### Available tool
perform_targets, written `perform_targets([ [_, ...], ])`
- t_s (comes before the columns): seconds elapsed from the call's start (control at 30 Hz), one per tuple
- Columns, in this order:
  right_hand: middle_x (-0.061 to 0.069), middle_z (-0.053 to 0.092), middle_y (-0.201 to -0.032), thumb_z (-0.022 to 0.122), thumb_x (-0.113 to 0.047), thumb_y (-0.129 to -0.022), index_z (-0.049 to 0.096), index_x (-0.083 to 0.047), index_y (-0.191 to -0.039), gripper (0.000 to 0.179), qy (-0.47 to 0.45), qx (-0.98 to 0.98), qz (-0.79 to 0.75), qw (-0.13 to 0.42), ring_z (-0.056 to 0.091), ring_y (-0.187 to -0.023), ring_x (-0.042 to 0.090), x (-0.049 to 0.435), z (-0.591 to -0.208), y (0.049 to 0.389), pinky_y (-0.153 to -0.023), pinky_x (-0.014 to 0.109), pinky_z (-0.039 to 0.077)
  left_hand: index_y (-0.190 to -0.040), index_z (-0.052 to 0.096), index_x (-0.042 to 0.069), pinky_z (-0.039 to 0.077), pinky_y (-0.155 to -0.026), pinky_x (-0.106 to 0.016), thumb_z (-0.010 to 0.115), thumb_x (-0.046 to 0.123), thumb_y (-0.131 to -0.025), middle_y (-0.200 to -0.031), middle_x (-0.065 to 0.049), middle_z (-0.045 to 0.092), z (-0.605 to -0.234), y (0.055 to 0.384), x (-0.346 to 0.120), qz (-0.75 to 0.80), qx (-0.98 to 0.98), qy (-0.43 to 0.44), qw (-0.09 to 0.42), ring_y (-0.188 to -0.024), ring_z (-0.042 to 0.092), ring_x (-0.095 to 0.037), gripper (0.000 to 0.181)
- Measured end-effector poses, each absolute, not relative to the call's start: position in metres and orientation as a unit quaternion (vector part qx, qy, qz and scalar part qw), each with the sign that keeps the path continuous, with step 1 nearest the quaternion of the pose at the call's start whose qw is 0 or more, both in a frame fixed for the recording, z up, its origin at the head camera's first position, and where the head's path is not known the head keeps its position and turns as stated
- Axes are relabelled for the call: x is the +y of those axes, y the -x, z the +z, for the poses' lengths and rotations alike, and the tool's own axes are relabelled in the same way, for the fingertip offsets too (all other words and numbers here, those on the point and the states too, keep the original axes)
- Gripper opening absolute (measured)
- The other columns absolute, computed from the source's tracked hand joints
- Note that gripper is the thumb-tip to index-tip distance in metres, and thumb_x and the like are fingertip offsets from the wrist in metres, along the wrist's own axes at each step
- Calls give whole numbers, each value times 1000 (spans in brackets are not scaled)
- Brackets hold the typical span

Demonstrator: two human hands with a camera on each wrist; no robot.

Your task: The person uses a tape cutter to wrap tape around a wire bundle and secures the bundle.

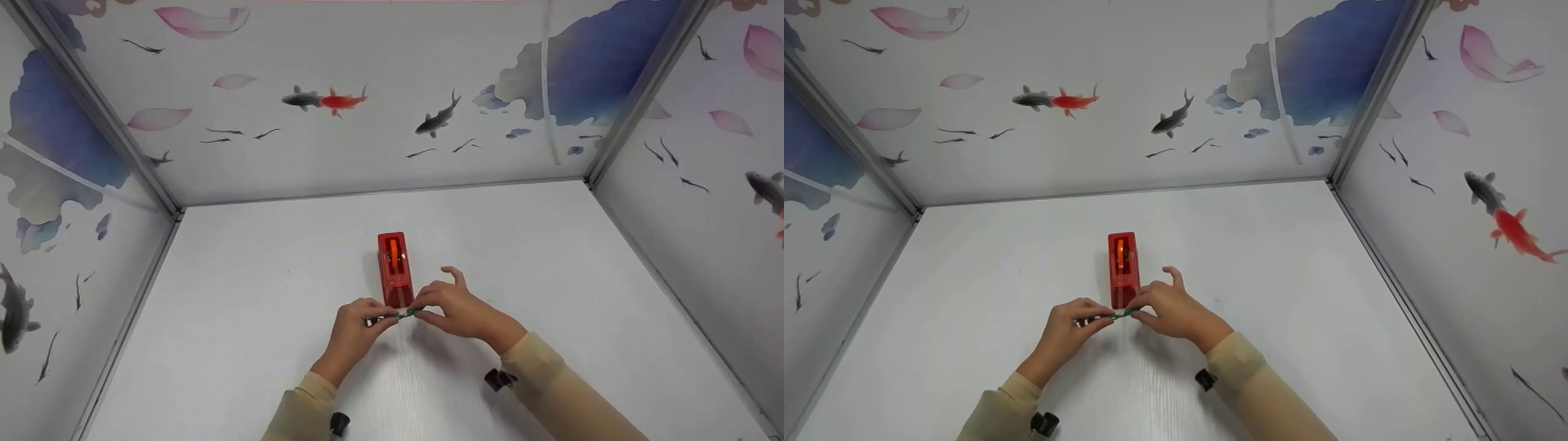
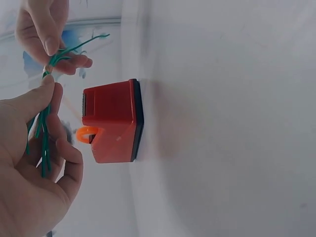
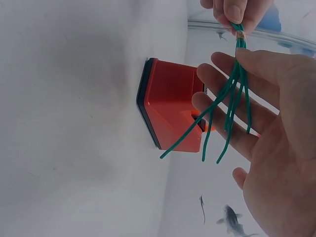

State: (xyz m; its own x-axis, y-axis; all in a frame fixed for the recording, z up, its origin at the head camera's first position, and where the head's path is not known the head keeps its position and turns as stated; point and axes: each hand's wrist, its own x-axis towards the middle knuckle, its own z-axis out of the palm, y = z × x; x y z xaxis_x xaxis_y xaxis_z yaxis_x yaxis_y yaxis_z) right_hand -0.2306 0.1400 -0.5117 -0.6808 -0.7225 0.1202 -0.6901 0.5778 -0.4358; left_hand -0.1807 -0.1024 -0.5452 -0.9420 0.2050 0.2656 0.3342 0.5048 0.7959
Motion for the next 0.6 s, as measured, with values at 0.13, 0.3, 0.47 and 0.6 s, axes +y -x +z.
perform_targets([
  [0.13,-10,77,-102,74,-23,-97,81,-24,-110,15,400,887,-229,30,67,-106,11,140,-513,231,-118,67,14,-100,85,23,56,-72,-24,85,21,-85,-90,9,74,-547,179,-101,-418,-886,167,108,-83,60,-7,15],
  [0.3,-10,76,-99,77,-22,-94,82,-23,-107,14,400,888,-226,23,68,-102,10,139,-513,231,-117,67,15,-100,85,24,57,-74,-25,86,21,-84,-90,10,73,-548,176,-99,-375,-901,170,136,-85,59,-7,17],
  [0.47,-10,76,-96,79,-21,-93,83,-24,-105,13,406,885,-228,18,68,-99,10,140,-513,229,-117,67,17,-101,85,24,56,-73,-23,87,21,-83,-91,9,73,-548,174,-97,-359,-906,173,146,-84,58,-7,18],
  [0.6,-10,76,-95,80,-22,-92,84,-25,-104,13,406,883,-235,17,68,-98,9,141,-511,228,-117,67,18,-101,85,22,55,-73,-21,87,21,-83,-91,10,74,-550,174,-96,-353,-906,177,151,-85,58,-8,18],
])
